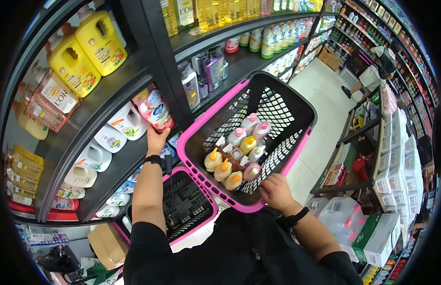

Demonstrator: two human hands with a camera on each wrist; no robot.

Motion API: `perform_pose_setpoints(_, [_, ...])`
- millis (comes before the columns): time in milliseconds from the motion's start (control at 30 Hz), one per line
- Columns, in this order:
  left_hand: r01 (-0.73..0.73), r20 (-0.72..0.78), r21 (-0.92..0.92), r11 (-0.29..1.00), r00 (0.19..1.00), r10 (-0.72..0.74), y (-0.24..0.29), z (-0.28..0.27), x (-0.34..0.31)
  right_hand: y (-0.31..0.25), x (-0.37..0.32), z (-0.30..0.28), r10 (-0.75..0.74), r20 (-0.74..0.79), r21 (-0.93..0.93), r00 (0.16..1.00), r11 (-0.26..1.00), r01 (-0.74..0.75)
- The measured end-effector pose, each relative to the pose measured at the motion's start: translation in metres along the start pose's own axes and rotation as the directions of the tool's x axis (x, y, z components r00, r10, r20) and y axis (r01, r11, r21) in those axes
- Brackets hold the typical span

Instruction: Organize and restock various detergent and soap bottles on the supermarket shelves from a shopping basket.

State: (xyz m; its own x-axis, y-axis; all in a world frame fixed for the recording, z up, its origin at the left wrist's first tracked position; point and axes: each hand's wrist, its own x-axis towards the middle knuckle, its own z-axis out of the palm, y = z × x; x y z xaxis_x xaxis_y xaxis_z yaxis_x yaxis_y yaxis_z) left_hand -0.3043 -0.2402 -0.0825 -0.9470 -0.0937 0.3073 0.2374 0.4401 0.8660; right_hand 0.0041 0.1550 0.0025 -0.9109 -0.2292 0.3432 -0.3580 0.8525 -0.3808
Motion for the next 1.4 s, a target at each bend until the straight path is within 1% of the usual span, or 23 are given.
perform_pose_setpoints(33, [-0.029, -0.039, -0.001, 1.0, 0.999, 0.029, -0.005, 0.003, -0.002, 0.001, -0.001, 0.0, -0.006, 0.009, 0.004, 1.0, 1.0, 0.006])
perform_pose_setpoints(100, [0.102, -0.255, 0.256, 0.961, 0.966, -0.034, 0.0, 0.011, -0.022, 0.005, 0.0, 0.0, -0.018, 0.024, 0.015, 1.0, 1.0, 0.017])
perform_pose_setpoints(133, [0.204, -0.255, 0.002, 0.979, 0.947, -0.197, 0.006, 0.014, -0.033, 0.006, 0.001, -0.002, -0.024, 0.042, 0.023, 0.999, 0.999, 0.023])
perform_pose_setpoints(233, [0.221, -0.226, -0.153, 0.963, 0.941, -0.251, 0.053, 0.016, -0.082, 0.01, 0.006, -0.009, -0.069, 0.151, 0.025, 0.986, 0.998, 0.066])
perform_pose_setpoints(367, [0.165, -0.142, -0.018, 0.986, 0.976, -0.165, 0.111, 0.016, -0.147, 0.027, 0.019, -0.015, -0.148, 0.398, 0.078, 0.905, 0.989, 0.127])
perform_pose_setpoints(467, [0.158, -0.007, 0.043, 0.987, 0.988, -0.157, 0.144, 0.024, -0.186, 0.048, 0.041, -0.025, -0.298, 0.664, 0.242, 0.686, 0.953, 0.18])
perform_pose_setpoints(533, [0.121, 0.049, 0.273, 0.954, 0.989, -0.139, 0.169, 0.037, -0.207, 0.067, 0.057, -0.03, -0.478, 0.708, 0.406, 0.519, 0.878, 0.254])
perform_pose_setpoints(633, [0.168, 0.082, 0.438, 0.883, 0.971, -0.225, 0.201, 0.063, -0.23, 0.092, 0.102, -0.043, -0.513, 0.828, 0.447, 0.226, 0.848, 0.283])
perform_pose_setpoints(667, [0.183, 0.062, 0.489, 0.853, 0.968, -0.243, 0.205, 0.072, -0.236, 0.106, 0.123, -0.036, -0.455, 0.884, 0.412, 0.108, 0.868, 0.278])
perform_pose_setpoints(700, [0.202, 0.041, 0.538, 0.819, 0.964, -0.264, 0.21, 0.08, -0.241, 0.122, 0.145, -0.041, -0.482, 0.851, 0.412, 0.207, 0.859, 0.304])
perform_pose_setpoints(733, [0.247, 0.026, 0.525, 0.814, 0.952, -0.305, 0.214, 0.085, -0.242, 0.129, 0.18, -0.05, -0.454, 0.874, 0.416, 0.173, 0.884, 0.214])
perform_pose_setpoints(767, [0.292, 0.006, 0.511, 0.808, 0.939, -0.343, 0.216, 0.088, -0.238, 0.154, 0.197, -0.029, -0.306, 0.923, 0.25, 0.235, 0.938, 0.239])
perform_pose_setpoints(800, [0.338, -0.018, 0.495, 0.8, 0.925, -0.38, 0.218, 0.09, -0.236, 0.199, 0.203, 0.015, -0.278, 0.873, 0.17, 0.4, 0.943, 0.285])
perform_pose_setpoints(833, [0.326, -0.02, 0.529, 0.784, 0.928, -0.372, 0.219, 0.092, -0.237, 0.223, 0.227, 0.037, -0.247, 0.891, 0.134, 0.38, 0.945, 0.299])
perform_pose_setpoints(900, [0.291, -0.024, 0.593, 0.751, 0.939, -0.344, 0.217, 0.091, -0.237, 0.265, 0.255, 0.061, -0.095, 0.887, -0.05, 0.453, 0.953, 0.297])
perform_pose_setpoints(967, [0.283, -0.022, 0.597, 0.751, 0.941, -0.337, 0.217, 0.092, -0.236, 0.306, 0.265, 0.09, 0.011, 0.855, -0.072, 0.519, 0.993, 0.097])
perform_pose_setpoints(1033, [0.303, -0.024, 0.597, 0.743, 0.932, -0.361, 0.221, 0.092, -0.234, 0.372, 0.251, 0.157, -0.029, 0.851, -0.036, 0.524, 0.993, 0.115])
perform_pose_setpoints(1100, [0.292, -0.03, 0.61, 0.736, 0.937, -0.347, 0.219, 0.091, -0.235, 0.357, 0.243, 0.154, 0.107, 0.874, -0.183, 0.473, 0.976, 0.118])
perform_pose_setpoints(1167, [0.275, -0.035, 0.637, 0.72, 0.944, -0.33, 0.218, 0.092, -0.236, 0.326, 0.238, 0.135, 0.015, 0.829, -0.122, 0.56, 0.98, 0.155])
perform_pose_setpoints(1200, [0.312, -0.049, 0.623, 0.718, 0.931, -0.361, 0.219, 0.093, -0.236, 0.325, 0.236, 0.152, -0.009, 0.823, -0.129, 0.568, 0.971, 0.202])
perform_pose_setpoints(1300, [0.325, -0.057, 0.624, 0.71, 0.926, -0.373, 0.219, 0.094, -0.235, 0.266, 0.238, 0.118, -0.089, 0.83, -0.112, 0.551, 0.941, 0.32])
perform_pose_setpoints(1333, [0.329, -0.059, 0.621, 0.711, 0.925, -0.376, 0.22, 0.094, -0.235, 0.258, 0.237, 0.131, -0.03, 0.905, -0.131, 0.425, 0.929, 0.346])
perform_pose_setpoints(1400, [0.327, -0.059, 0.629, 0.705, 0.925, -0.376, 0.218, 0.094, -0.234, 0.243, 0.228, 0.129, -0.066, 0.935, -0.114, 0.348, 0.873, 0.474])
